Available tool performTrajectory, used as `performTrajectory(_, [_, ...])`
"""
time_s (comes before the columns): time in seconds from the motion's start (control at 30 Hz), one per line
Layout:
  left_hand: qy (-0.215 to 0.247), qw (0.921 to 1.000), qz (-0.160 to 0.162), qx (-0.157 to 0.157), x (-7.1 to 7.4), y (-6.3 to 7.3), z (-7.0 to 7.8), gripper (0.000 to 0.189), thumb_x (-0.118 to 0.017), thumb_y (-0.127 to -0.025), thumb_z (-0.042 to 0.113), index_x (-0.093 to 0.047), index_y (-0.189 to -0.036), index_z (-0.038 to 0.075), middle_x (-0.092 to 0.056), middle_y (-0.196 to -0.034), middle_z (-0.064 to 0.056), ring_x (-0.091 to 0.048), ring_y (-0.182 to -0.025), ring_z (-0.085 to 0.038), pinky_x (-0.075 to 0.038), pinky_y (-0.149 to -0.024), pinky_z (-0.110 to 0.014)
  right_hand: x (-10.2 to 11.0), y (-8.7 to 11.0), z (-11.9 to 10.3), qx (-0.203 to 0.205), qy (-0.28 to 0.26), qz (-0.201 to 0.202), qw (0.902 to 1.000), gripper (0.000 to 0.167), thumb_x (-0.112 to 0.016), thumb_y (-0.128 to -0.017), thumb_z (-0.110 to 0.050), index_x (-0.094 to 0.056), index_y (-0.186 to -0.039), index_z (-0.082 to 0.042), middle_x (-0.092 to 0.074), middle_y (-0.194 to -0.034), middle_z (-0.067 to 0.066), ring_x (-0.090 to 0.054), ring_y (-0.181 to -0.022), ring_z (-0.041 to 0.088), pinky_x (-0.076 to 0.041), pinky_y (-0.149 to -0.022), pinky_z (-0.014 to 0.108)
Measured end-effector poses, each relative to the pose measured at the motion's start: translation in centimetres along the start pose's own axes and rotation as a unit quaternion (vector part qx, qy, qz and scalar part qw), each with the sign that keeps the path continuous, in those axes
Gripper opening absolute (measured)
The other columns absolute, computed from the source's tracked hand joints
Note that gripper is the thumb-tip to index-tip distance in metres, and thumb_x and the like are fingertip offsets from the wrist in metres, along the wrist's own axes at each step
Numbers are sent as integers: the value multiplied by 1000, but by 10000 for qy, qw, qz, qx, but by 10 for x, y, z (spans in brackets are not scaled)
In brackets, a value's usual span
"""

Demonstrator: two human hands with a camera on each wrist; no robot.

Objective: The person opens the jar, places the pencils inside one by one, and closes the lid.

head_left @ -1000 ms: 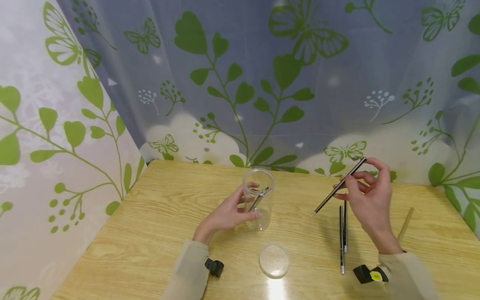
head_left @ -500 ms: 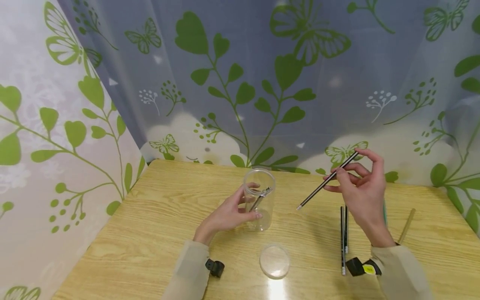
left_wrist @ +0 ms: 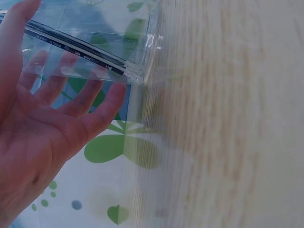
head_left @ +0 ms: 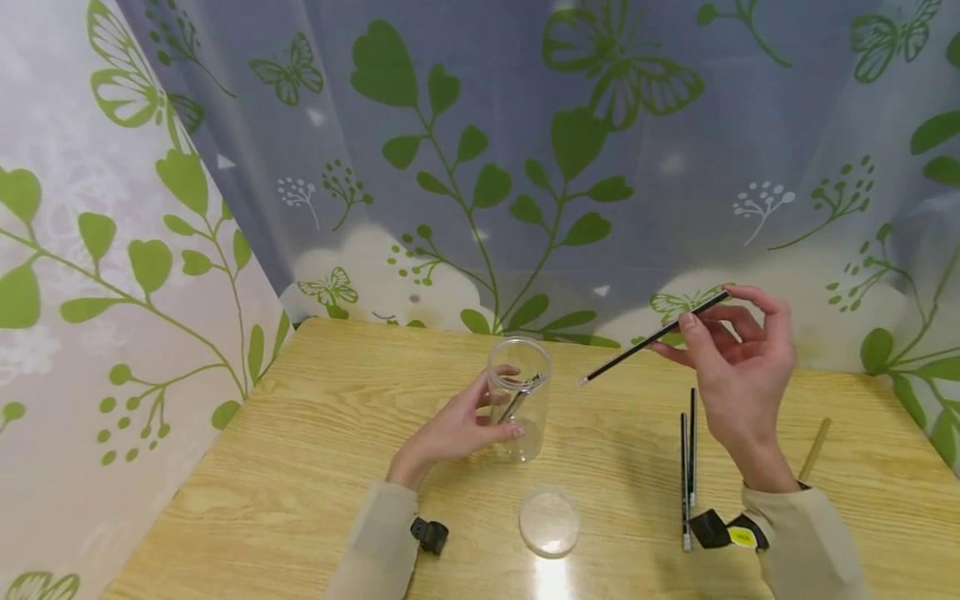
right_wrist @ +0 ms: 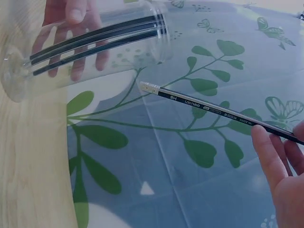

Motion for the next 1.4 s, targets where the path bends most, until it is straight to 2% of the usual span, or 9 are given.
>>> performTrajectory(0.17, [27, 10000, -4, 1, -1, 0, 1, 73, -79, -92, 25, -37, -150, 42, -35, -164, 0, -45, -145, -33, -47, -115, -51, -5, -3, -4, 162, -227, 42, 9996, 48, -61, -88, 22, -48, -132, 7, -63, -88, 16, -71, -78, 26, -66, -66, 39])
performTrajectory(0.5, [67, 10000, -39, -54, 0, -1, 2, 73, -78, -92, 25, -37, -151, 39, -36, -164, -6, -45, -144, -33, -47, -116, -49, -20, -11, -11, 471, -256, -39, 9986, 47, -61, -88, 21, -49, -132, 8, -64, -87, 17, -72, -73, 27, -65, -64, 39])
performTrajectory(0.67, [68, 9999, -55, -51, 0, -2, 2, 74, -79, -92, 24, -37, -151, 40, -35, -164, -6, -46, -144, -32, -47, -116, -49, -28, -14, -13, 516, -232, -77, 9984, 47, -63, -89, 18, -49, -133, 7, -64, -88, 16, -72, -72, 26, -65, -65, 41])
performTrajectory(1.0, [42, 10000, -34, -61, 0, -2, 3, 74, -79, -92, 25, -37, -151, 40, -36, -164, -4, -48, -141, -31, -48, -115, -49, -45, -15, -12, 561, -565, -235, 9966, 46, -61, -87, 23, -51, -130, 8, -65, -89, 15, -71, -75, 26, -66, -67, 44])
performTrajectory(1.4, [54, 9999, -62, -73, -1, -2, 4, 73, -79, -92, 23, -37, -150, 39, -33, -165, -3, -46, -144, -35, -47, -115, -50, -59, -12, 0, 544, 74, -903, 9944, 47, -62, -88, 20, -52, -132, 7, -67, -100, 9, -71, -86, 20, -66, -70, 37])
Point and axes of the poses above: each hand's wrist, its own y-axis away from the middle knuckle, its own x-axis out of the back of the hand, z = x × y, the point moved 1 cm from there along -y, towards the middle knuckle
